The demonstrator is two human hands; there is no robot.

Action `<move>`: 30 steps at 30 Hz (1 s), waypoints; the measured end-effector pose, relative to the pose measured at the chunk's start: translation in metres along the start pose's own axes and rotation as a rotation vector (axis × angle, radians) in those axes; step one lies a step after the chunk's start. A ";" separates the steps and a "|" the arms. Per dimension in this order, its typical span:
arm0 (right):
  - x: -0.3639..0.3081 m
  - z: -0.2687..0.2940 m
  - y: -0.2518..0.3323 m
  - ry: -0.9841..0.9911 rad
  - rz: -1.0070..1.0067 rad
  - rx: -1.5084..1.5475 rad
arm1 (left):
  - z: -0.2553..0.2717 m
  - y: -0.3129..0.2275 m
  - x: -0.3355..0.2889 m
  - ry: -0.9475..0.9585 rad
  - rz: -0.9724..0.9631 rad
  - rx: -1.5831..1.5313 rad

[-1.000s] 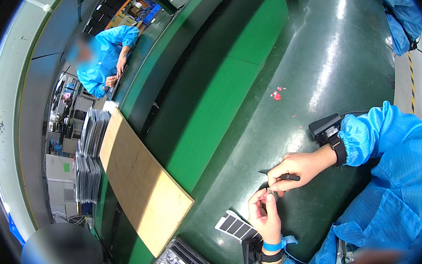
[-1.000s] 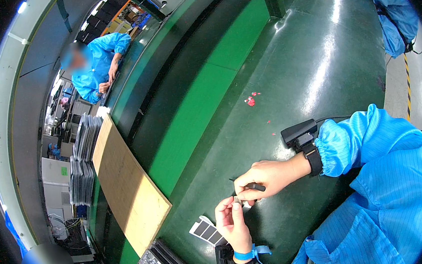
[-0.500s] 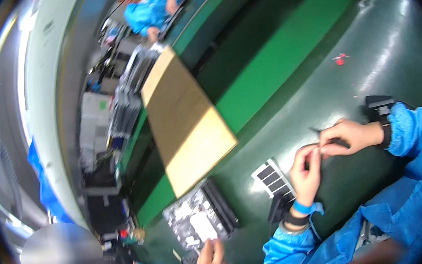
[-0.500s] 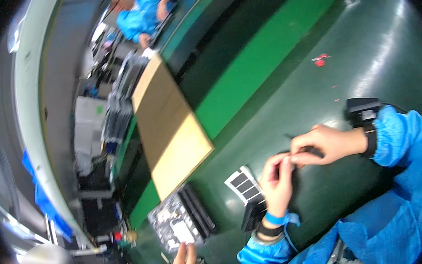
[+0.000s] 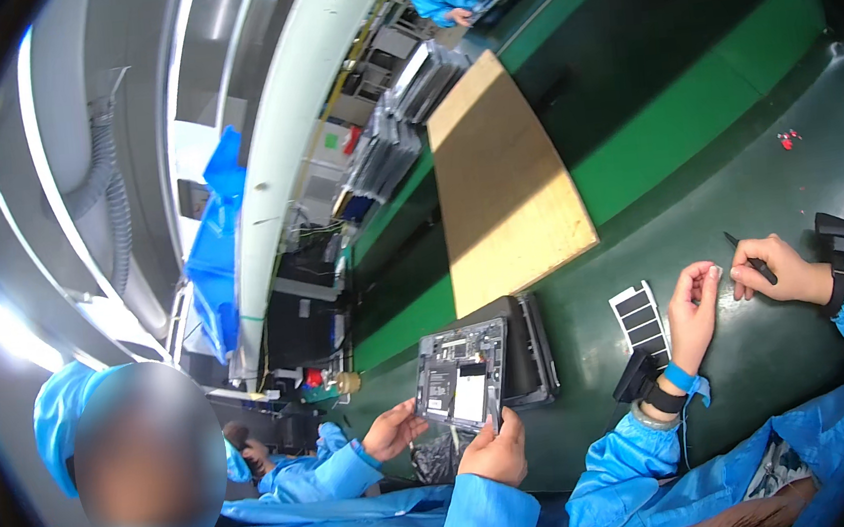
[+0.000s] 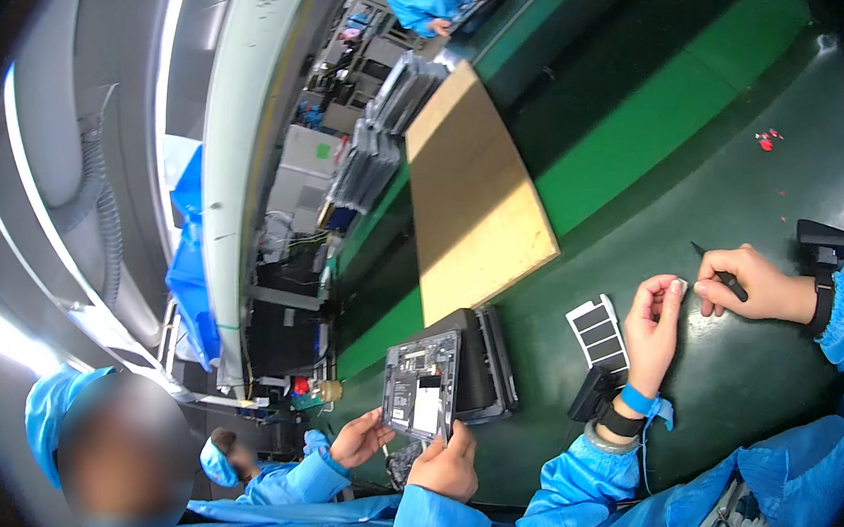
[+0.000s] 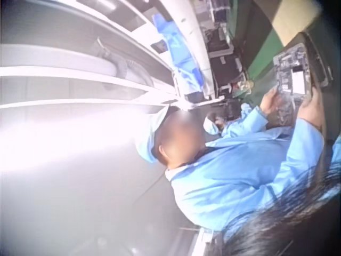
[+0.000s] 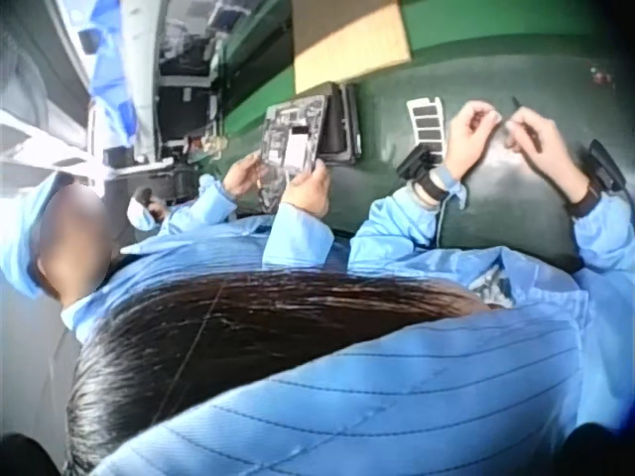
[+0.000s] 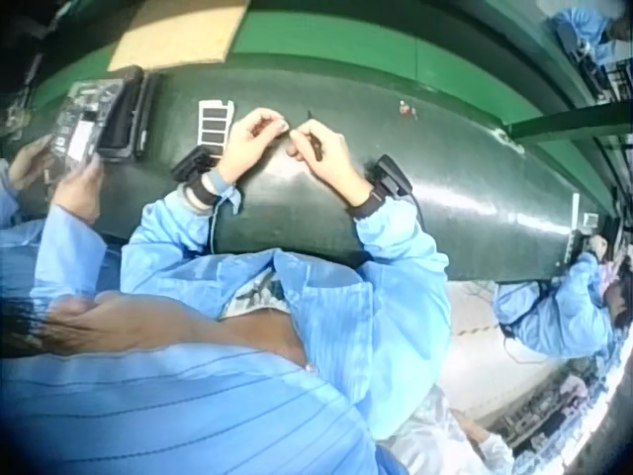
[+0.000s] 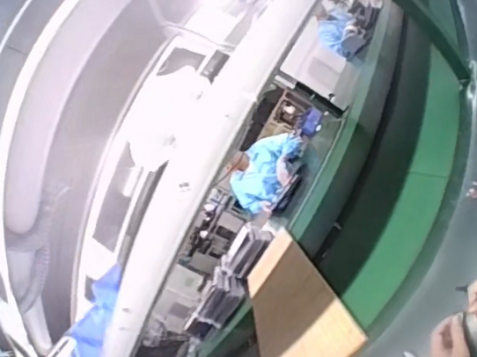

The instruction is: Assembling internal components of laptops and marking them at a factory conveyor belt.

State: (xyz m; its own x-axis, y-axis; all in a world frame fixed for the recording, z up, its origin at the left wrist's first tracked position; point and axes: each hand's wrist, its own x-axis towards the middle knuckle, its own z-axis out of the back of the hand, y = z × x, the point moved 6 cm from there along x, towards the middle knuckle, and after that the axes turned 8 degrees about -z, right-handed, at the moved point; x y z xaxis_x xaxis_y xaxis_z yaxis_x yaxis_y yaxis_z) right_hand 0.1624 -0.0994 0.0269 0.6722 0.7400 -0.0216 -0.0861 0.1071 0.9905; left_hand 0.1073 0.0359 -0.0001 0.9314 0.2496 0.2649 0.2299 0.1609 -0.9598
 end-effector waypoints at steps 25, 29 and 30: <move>-0.001 0.029 -0.080 0.002 0.077 0.015 | -0.019 -0.008 0.009 0.106 -0.272 0.500; -0.004 0.038 -0.102 0.024 0.084 0.011 | -0.015 -0.008 0.007 0.116 -0.294 0.557; -0.003 0.037 -0.097 0.031 0.087 0.010 | -0.014 -0.008 0.007 0.117 -0.299 0.571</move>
State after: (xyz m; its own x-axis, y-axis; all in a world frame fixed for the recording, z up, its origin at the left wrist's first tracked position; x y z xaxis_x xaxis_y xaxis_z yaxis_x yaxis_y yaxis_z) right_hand 0.1959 -0.1362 -0.0641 0.6395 0.7664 0.0600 -0.1357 0.0357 0.9901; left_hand 0.1163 0.0226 0.0083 0.8825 0.0155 0.4701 0.3274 0.6974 -0.6375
